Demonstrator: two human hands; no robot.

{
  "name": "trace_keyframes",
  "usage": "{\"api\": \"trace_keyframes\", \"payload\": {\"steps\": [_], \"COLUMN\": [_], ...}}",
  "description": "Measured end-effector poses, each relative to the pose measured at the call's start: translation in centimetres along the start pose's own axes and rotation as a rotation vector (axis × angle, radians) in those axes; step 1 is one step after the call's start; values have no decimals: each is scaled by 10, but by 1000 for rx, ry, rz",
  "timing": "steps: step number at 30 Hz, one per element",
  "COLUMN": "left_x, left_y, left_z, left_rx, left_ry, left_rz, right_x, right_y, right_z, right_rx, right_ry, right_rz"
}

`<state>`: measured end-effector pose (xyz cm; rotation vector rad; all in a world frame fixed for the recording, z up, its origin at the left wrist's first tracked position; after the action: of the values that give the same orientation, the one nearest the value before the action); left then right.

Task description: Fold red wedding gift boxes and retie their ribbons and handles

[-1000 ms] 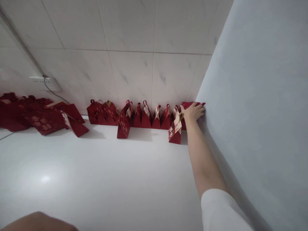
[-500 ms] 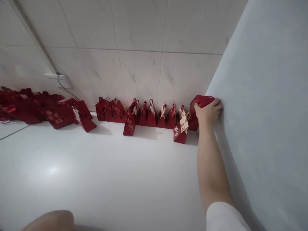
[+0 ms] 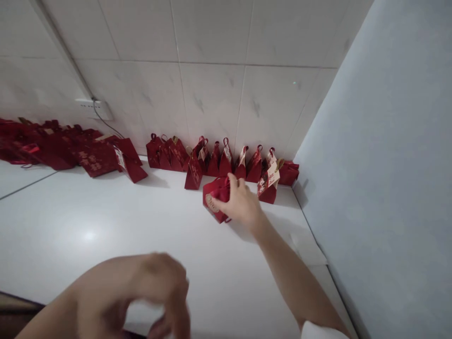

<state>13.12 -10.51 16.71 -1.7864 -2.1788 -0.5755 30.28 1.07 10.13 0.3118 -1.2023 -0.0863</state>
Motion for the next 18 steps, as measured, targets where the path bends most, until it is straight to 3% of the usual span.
{"api": "trace_keyframes", "payload": {"steps": [1, 3, 5, 7, 9, 11, 14, 18], "left_x": [12, 46, 77, 92, 93, 83, 64, 58], "left_y": [1, -3, -17, -29, -36, -38, -35, -30], "left_z": [15, 51, 89, 129, 160, 178, 183, 180], "left_rx": [72, 168, 210, 301, 380, 450, 502, 465], "left_ry": [46, 188, 287, 289, 216, 157, 117, 43], "left_rz": [-107, -470, -830, -991, -989, -876, -691, -623], "right_x": [-10, -21, -16, 0, 15, 19, 6, -12], "right_y": [-1, -2, -3, -5, -9, -16, -27, -35], "right_z": [6, 16, 21, 19, 15, 10, 10, 13], "right_rx": [-13, -8, 1, -8, -18, 7, 123, 253], "right_ry": [-17, -17, 12, 39, 54, 67, 139, 249], "right_rz": [58, 169, 213, 168, 121, 145, 294, 429]}}
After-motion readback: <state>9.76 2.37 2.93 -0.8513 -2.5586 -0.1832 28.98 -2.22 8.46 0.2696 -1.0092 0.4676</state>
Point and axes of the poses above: each hand's wrist, its own y-axis towards the middle knuckle, its own x-axis out of the back of the hand, z = x × y, the point moved 6 cm from there along y, towards the middle knuckle, and after that the axes turned 11 degrees about x, right-handed, at the moved point
